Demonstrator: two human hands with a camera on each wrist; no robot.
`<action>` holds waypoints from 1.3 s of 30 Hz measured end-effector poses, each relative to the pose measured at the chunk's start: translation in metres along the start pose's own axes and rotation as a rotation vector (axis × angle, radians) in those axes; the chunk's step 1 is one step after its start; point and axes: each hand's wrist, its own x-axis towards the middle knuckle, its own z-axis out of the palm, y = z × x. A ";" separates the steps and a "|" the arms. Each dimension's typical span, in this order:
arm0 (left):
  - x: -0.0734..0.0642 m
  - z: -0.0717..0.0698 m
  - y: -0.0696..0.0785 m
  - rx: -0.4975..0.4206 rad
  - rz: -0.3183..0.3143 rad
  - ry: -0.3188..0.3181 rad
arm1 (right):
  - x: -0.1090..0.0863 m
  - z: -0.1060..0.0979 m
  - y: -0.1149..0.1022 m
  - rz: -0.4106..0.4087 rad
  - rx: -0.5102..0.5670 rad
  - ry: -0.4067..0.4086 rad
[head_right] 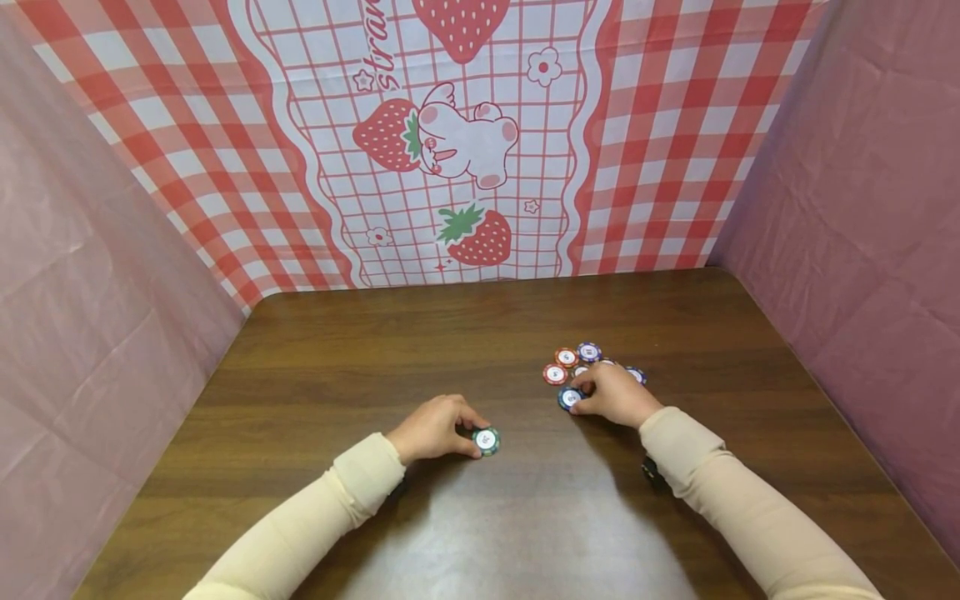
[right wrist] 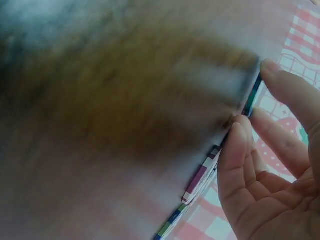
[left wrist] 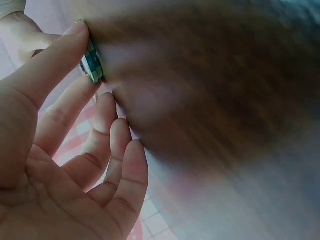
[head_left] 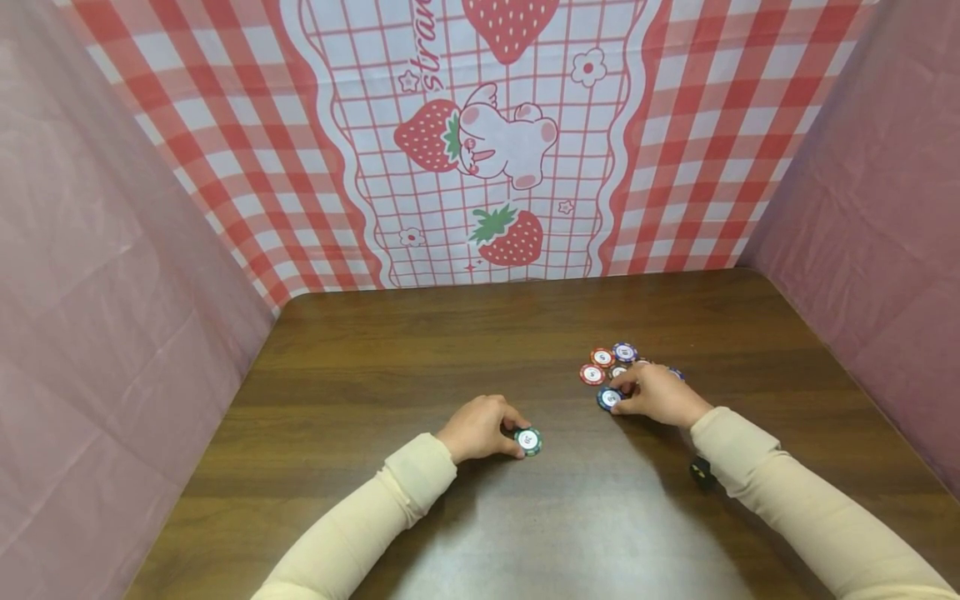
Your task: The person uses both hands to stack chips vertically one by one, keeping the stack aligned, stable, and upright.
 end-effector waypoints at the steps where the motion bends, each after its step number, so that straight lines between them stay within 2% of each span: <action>1: 0.000 0.000 0.000 -0.001 -0.002 -0.001 | 0.000 0.000 0.000 0.009 0.014 0.000; 9: 0.000 0.000 0.000 0.004 0.000 0.002 | -0.001 -0.005 -0.004 0.072 0.140 0.031; 15: -0.001 -0.001 0.000 0.009 0.003 0.003 | -0.001 -0.006 -0.011 0.097 0.185 0.079; 22: -0.001 -0.001 0.000 0.003 0.002 0.004 | 0.000 -0.003 -0.021 0.067 0.219 0.148; 28: -0.001 -0.001 0.000 0.002 0.006 0.005 | 0.002 0.003 -0.031 0.004 0.278 0.175; 39: 0.000 0.001 -0.001 0.000 0.013 0.007 | 0.008 0.016 -0.050 -0.074 0.292 0.115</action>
